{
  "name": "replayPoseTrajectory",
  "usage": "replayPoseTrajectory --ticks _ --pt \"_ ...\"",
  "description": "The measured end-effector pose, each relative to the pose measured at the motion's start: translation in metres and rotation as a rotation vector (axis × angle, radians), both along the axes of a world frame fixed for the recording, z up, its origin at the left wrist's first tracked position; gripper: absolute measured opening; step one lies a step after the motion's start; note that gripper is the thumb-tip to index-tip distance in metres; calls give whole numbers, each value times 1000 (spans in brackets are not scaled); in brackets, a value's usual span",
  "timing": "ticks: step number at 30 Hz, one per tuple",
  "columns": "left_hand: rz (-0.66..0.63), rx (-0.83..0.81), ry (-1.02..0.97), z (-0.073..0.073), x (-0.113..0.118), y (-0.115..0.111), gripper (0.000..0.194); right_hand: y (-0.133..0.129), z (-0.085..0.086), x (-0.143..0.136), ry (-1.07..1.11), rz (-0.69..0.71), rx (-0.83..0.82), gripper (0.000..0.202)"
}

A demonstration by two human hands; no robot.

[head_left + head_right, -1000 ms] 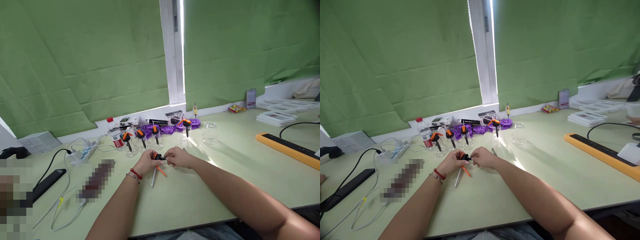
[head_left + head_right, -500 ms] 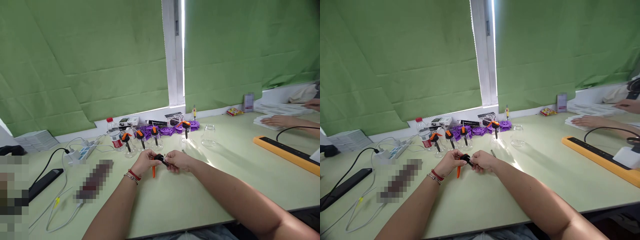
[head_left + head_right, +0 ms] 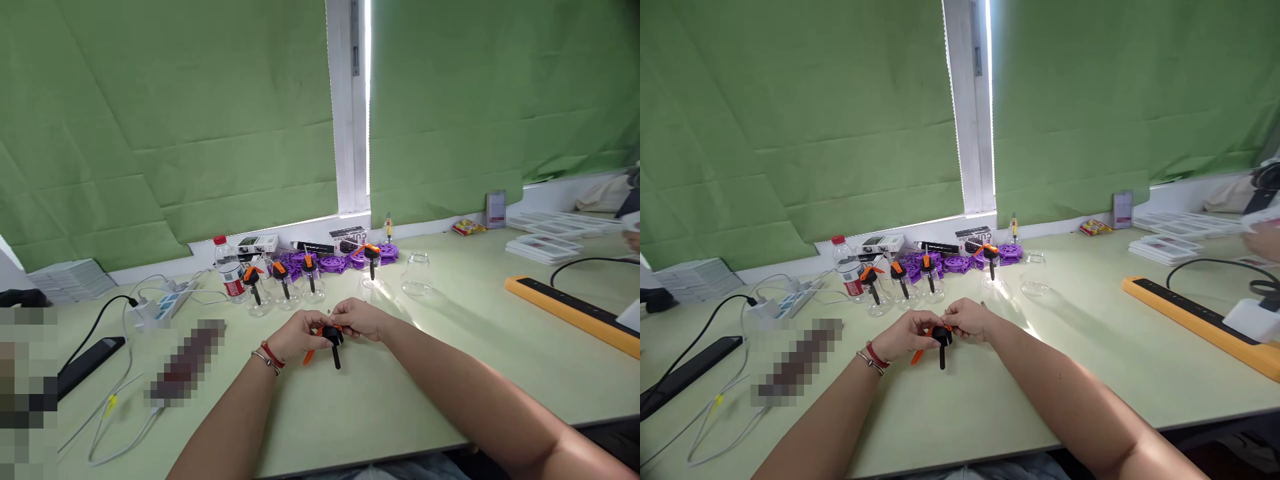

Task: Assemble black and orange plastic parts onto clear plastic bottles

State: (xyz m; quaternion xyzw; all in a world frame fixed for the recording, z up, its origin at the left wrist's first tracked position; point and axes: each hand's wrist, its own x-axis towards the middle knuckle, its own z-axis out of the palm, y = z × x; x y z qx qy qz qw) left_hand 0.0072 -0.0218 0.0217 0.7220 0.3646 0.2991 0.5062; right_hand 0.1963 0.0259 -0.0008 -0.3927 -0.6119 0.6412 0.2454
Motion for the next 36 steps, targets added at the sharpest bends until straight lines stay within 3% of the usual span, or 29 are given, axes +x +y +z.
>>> replayPoseTrajectory --ticks 2,4,6,8,10,13,15,17,20,25,29,33,36 --pt "-28 39 43 3 -1 -2 30 1 -1 -3 32 -75 -26 23" --pt "-61 29 69 6 -6 -2 30 4 -1 -4 108 -241 8 22" --pt "-49 -24 63 9 -14 0 31 7 -3 -4 157 -398 149 18" --pt "79 -67 46 9 -23 5 31 8 -5 -4 70 -416 390 14" --pt "296 -91 38 7 -30 12 30 6 -9 -7 -165 -288 698 13" --pt "557 -217 -7 1 -35 21 20 -2 -12 -17 -623 16 1097 16" --pt "636 -304 -47 -2 -33 24 12 -8 -12 -25 -852 162 1222 20" --pt "676 -337 -77 -4 -31 26 8 -11 -10 -29 -957 215 1265 22" --pt "704 -378 -104 -3 -28 25 4 -10 -8 -29 -965 222 1252 26" --pt "687 -499 -172 -1 -29 23 15 -9 -10 -23 -811 162 1138 29" --pt "601 -569 -276 1 -26 20 19 -15 -12 -30 -436 -42 841 30" --pt "446 -558 -300 -2 -17 18 21 -19 -14 -37 2 -56 477 35" --pt "452 -522 -334 -6 -14 20 20 -16 -14 -36 115 -143 338 28"
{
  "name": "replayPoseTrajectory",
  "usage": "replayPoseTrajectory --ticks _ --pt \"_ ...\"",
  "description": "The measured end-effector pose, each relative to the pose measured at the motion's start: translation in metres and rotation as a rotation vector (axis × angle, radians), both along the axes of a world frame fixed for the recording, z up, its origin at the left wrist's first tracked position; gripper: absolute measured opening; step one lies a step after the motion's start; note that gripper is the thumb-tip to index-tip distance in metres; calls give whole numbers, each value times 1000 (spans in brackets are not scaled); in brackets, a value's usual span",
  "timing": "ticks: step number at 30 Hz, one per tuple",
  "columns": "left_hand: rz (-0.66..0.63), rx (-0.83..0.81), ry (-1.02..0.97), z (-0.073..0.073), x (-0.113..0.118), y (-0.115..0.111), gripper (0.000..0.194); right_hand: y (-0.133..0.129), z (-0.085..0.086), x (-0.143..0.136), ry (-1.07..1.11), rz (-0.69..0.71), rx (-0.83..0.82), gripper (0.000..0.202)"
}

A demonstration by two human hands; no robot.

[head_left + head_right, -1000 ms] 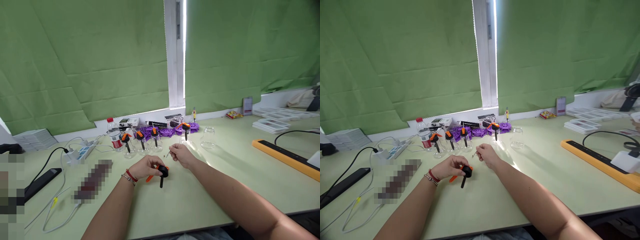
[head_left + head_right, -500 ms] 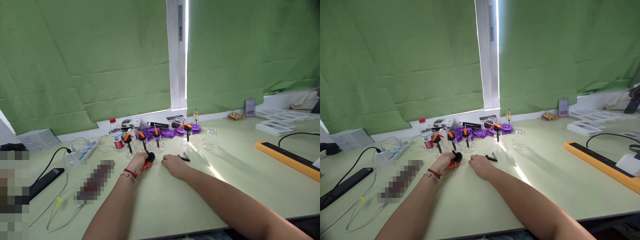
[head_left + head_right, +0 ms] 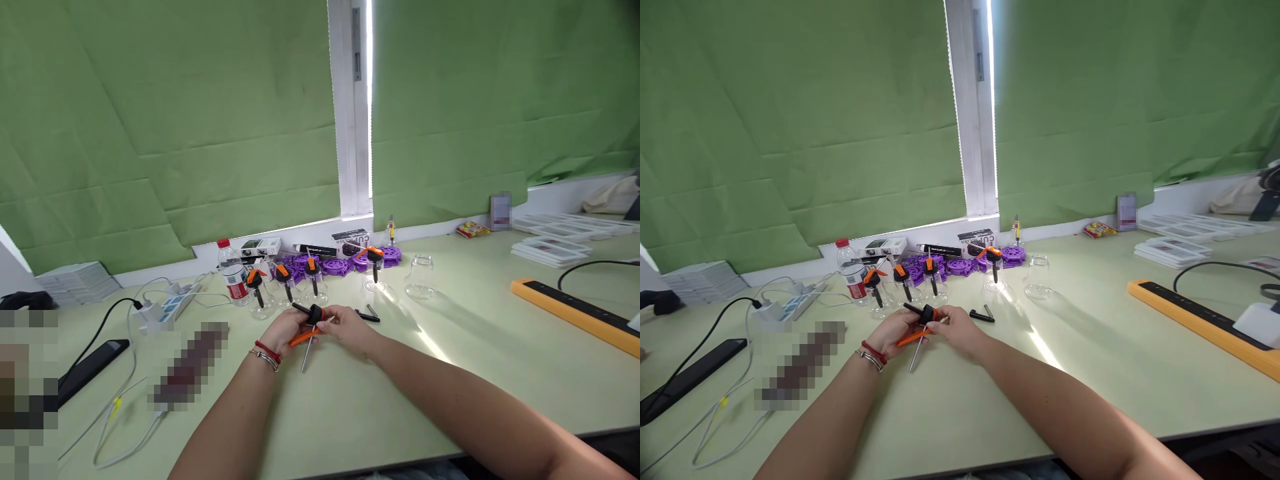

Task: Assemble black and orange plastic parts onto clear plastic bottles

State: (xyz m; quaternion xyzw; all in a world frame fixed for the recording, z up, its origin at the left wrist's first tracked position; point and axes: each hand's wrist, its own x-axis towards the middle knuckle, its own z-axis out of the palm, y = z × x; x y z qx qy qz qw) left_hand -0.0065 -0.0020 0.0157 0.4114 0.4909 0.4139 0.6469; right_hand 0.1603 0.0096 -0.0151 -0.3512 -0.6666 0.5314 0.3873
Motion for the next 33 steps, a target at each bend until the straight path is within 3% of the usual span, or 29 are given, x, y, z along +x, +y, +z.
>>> replayPoseTrajectory --ticks 3,5,10,16,24,28,30,33 --pt "122 33 3 -1 -1 2 17 3 3 3 37 -105 -117 19" --pt "156 36 12 -1 0 2 17 2 5 3 115 -78 -191 16" --pt "121 88 0 -2 7 0 14 -5 8 0 245 98 -252 39" --pt "58 116 -21 -4 3 0 14 -6 10 1 286 114 -267 32" --pt "105 108 -149 8 -7 -1 7 -12 10 1 163 202 -265 20" --pt "259 160 -189 19 -18 3 21 -14 8 2 44 331 -271 17" --pt "367 215 -26 19 -25 6 22 -17 10 4 -26 402 -282 18" --pt "439 226 402 14 -34 11 21 -20 15 7 -156 482 -270 19"
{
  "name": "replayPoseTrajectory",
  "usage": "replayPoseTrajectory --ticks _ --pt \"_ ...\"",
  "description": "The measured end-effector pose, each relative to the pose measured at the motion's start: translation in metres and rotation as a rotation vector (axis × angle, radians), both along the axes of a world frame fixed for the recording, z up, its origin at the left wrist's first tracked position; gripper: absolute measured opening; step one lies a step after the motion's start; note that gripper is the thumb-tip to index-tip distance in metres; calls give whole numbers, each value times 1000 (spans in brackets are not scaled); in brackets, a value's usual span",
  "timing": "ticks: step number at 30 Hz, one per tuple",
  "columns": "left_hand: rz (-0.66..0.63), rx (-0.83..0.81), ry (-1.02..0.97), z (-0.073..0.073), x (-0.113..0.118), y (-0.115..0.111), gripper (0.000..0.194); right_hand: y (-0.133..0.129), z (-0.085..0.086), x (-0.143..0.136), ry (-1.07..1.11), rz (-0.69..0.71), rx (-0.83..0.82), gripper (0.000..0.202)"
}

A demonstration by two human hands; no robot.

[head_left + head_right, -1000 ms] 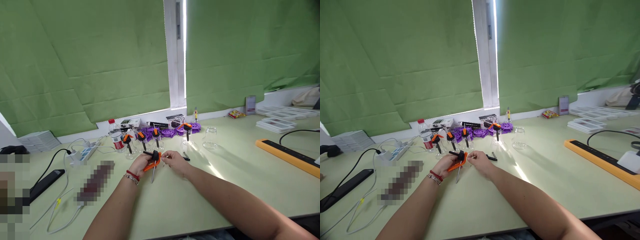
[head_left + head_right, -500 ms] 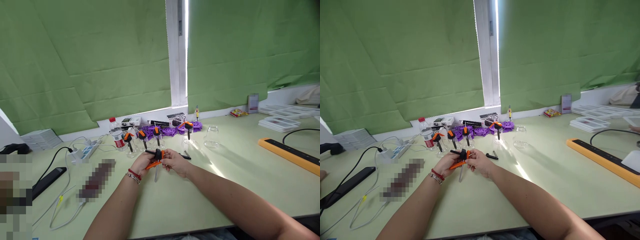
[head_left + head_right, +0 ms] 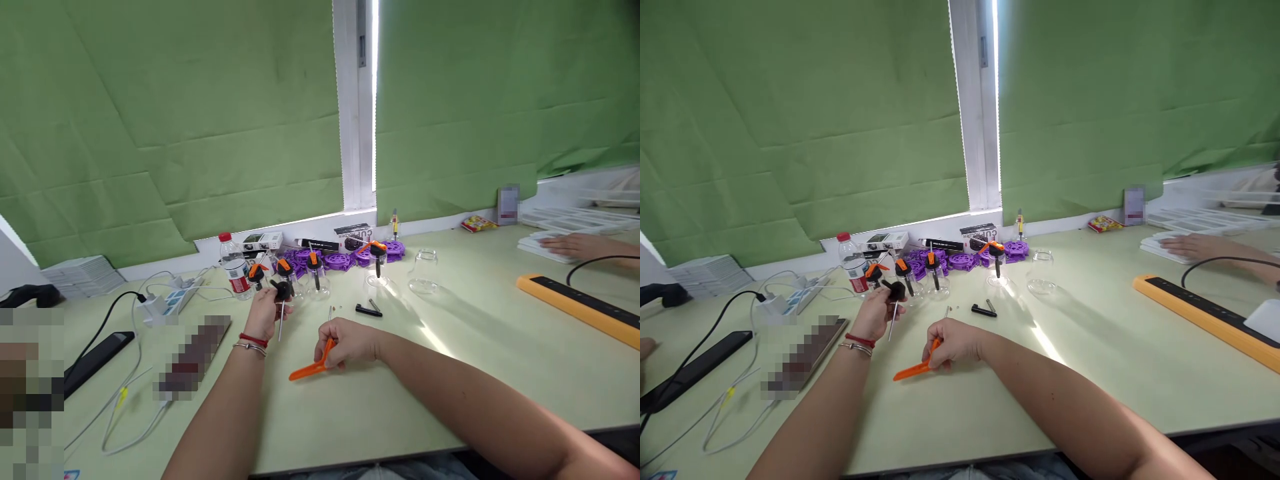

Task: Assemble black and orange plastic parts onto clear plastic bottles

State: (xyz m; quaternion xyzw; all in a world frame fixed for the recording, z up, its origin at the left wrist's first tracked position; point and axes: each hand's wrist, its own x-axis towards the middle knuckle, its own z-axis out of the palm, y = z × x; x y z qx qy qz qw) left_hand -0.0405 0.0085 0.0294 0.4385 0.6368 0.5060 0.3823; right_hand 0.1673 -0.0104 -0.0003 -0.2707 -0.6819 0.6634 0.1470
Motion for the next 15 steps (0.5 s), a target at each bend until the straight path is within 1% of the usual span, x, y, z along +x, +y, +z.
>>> replayPoseTrajectory --ticks 2,5,7,11,13,15 --pt "25 -90 199 -5 -5 1 21 -1 1 2 -51 26 40 18" --pt "63 -173 391 -8 -14 1 19 0 1 2 -70 18 53 17" --pt "96 -191 537 -6 -21 -1 19 1 0 2 -59 2 32 16" --pt "116 -292 990 1 -35 -4 24 0 1 1 -46 -4 4 21" --pt "116 -357 1098 1 -41 -5 27 0 1 1 -45 -10 -2 29" --pt "132 -388 1121 1 -46 -6 28 0 2 1 -38 -22 -5 37"
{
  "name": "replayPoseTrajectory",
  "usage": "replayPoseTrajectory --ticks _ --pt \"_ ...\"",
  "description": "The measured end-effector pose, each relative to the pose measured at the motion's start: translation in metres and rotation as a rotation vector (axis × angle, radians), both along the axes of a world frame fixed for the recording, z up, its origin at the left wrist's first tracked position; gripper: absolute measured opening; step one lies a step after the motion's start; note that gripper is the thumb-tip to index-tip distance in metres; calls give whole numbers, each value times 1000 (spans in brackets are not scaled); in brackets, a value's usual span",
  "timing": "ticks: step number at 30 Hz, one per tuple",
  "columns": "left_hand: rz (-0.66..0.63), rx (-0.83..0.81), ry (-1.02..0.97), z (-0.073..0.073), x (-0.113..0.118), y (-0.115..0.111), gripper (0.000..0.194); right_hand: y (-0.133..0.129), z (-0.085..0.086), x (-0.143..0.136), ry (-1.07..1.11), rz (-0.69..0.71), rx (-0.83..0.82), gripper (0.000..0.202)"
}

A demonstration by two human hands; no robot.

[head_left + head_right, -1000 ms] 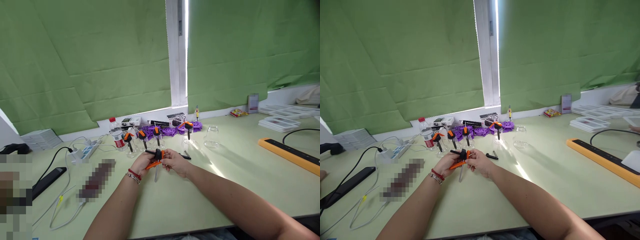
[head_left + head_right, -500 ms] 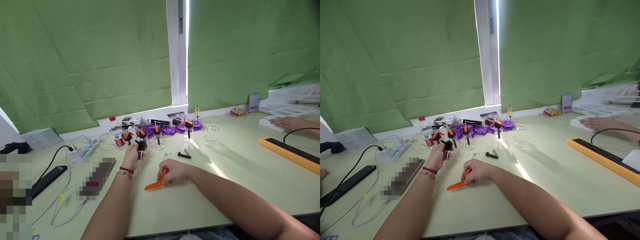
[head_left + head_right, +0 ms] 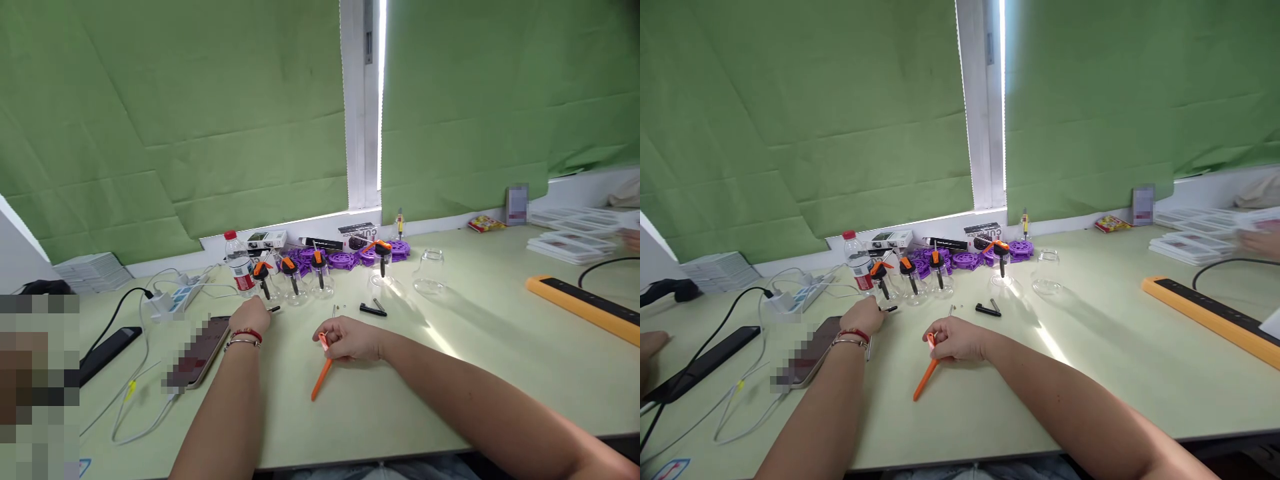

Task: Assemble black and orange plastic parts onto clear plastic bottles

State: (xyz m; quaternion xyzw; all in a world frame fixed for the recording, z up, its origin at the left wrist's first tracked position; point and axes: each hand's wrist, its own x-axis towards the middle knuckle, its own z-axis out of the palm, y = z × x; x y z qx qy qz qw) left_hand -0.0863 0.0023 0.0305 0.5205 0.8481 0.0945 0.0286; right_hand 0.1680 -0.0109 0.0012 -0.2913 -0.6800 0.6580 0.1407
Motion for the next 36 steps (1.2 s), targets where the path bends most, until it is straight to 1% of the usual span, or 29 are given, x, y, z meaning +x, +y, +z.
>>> replayPoseTrajectory --ticks 2,4,6,8,9,10,11,12,13,14,15,16,17,19,21,22,24,25,26,27,29,30,31,32,34,36 --pt "27 3 5 0 -3 -1 27 0 0 0 16 -14 -2 42" --pt "40 3 10 2 -3 -2 26 1 1 0 34 -39 -5 38" --pt "54 30 43 6 3 -4 28 1 2 0 48 -78 -8 32" --pt "25 116 103 11 15 -7 29 2 3 -1 60 -121 -16 29" --pt "-31 174 129 13 24 -8 28 3 4 -1 73 -141 -24 29" --pt "-138 228 120 15 34 -11 25 4 4 -1 89 -164 -35 28" --pt "-292 281 57 15 45 -13 25 6 3 -1 108 -189 -48 26" --pt "-454 296 -56 15 56 -16 27 8 3 -1 130 -220 -61 25" --pt "-624 272 -201 13 66 -19 30 10 2 -1 153 -253 -79 23" --pt "-773 206 -329 12 75 -22 30 12 1 -1 176 -287 -96 22" --pt "-873 163 -412 9 83 -25 31 14 0 0 195 -319 -115 21" --pt "-921 141 -456 7 90 -27 34 15 0 1 210 -343 -131 22" --pt "-941 129 -485 4 94 -29 36 16 -1 2 219 -360 -142 23" --pt "-918 148 -534 0 97 -29 35 17 -2 2 236 -367 -139 28" --pt "-851 146 -620 -3 94 -25 26 18 0 3 264 -357 -108 35" --pt "-796 136 -669 -5 90 -22 23 20 1 4 277 -360 -81 38" --pt "-622 105 -732 -8 79 -14 22 28 5 10 283 -427 6 47" --pt "-513 107 -732 -10 73 -10 22 34 7 15 273 -504 75 50" --pt "-398 116 -704 -13 66 -6 21 42 10 23 256 -618 166 51" --pt "-304 119 -642 -16 60 -1 20 51 11 32 253 -764 290 50" --pt "-195 130 -511 -21 49 6 18 71 12 53 210 -1074 518 46" --pt "-174 134 -491 -24 45 9 18 80 12 64 149 -1190 589 46" --pt "-164 136 -470 -27 41 11 18 89 10 73 66 -1265 643 49" --pt "-162 132 -436 -29 39 13 19 96 8 81 -21 -1302 697 52" --pt "-168 112 -349 -33 35 16 20 108 1 92 -179 -1321 736 61" --pt "-176 93 -271 -35 34 18 20 118 -7 97 -310 -1305 670 74"
